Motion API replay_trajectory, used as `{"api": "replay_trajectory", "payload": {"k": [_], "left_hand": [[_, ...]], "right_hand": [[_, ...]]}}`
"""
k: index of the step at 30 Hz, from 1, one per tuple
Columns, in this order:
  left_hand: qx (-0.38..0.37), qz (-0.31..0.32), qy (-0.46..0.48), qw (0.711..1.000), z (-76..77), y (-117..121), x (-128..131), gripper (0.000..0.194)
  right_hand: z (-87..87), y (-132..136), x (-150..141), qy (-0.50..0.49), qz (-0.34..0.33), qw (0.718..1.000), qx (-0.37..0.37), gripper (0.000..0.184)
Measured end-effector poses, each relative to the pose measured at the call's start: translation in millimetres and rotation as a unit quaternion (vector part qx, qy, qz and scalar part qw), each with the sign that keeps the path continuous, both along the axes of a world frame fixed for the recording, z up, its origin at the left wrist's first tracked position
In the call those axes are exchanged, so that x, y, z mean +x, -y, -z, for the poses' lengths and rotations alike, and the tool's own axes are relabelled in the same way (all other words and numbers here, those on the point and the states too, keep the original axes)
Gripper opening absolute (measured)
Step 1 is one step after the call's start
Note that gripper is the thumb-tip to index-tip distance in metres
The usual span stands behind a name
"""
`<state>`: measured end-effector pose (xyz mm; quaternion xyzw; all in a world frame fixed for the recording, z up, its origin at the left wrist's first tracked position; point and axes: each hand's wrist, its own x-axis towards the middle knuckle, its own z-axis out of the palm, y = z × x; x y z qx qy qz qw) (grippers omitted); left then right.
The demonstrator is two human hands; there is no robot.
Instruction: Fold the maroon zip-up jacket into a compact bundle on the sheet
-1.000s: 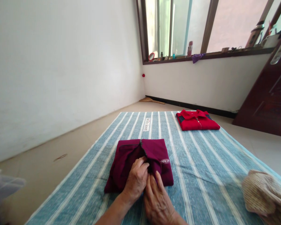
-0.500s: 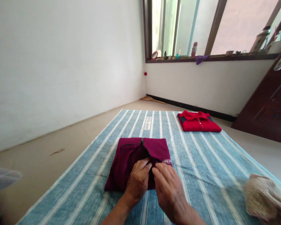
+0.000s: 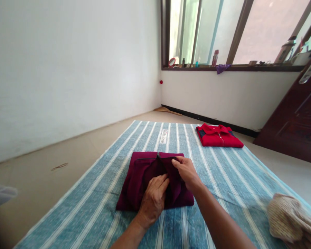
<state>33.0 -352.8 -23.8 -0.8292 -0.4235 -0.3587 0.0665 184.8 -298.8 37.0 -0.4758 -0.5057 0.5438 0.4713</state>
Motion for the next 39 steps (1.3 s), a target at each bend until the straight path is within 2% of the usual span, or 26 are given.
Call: {"api": "replay_trajectory", "payload": {"k": [5,9,13,16,19,21,23,25,28,32,36,39], "left_hand": [[-0.005,0.008,0.003,1.0,-0.9,0,0,0.04],[-0.02,0.025,0.013,0.999,-2.6,2,2,0.042],[-0.028,0.024,0.006,0.999,-4.1,4,3,0.044],[-0.028,0.022,-0.01,0.999,-3.9,4,5,0.043],[-0.03,0.024,-0.023,0.999,-3.0,4,5,0.041],[-0.032,0.026,-0.033,0.999,-2.6,4,5,0.041],[-0.029,0.025,-0.041,0.998,-2.6,5,5,0.041],[-0.023,0.021,-0.044,0.999,-3.0,6,5,0.042],[-0.021,0.024,-0.044,0.999,-4.3,6,5,0.043],[-0.019,0.032,-0.039,0.999,-4.6,6,6,0.042],[-0.016,0.039,-0.026,0.999,-2.1,5,6,0.043],[-0.018,0.05,-0.02,0.998,-0.8,4,6,0.042]], "right_hand": [[7.8,-19,4,-0.027,0.008,0.998,-0.062,0.016],[9.3,-25,2,-0.004,-0.002,0.998,-0.07,0.016],[8.9,-24,-2,0.067,0.004,0.996,-0.056,0.021],[7.3,-25,-4,0.161,0.036,0.986,-0.034,0.022],[3.2,-27,-5,0.279,0.08,0.957,0.008,0.026],[0.1,-24,-6,0.359,0.108,0.926,0.046,0.03],[-2.7,-19,-9,0.428,0.128,0.89,0.086,0.026],[-5.3,-12,-13,0.483,0.136,0.857,0.12,0.015],[-9.3,-2,-19,0.537,0.13,0.819,0.154,0.024],[-14.9,4,-26,0.581,0.102,0.789,0.17,0.031],[-19.2,4,-34,0.654,0.071,0.737,0.154,0.031],[-21.6,1,-40,0.67,0.067,0.727,0.136,0.031]]}}
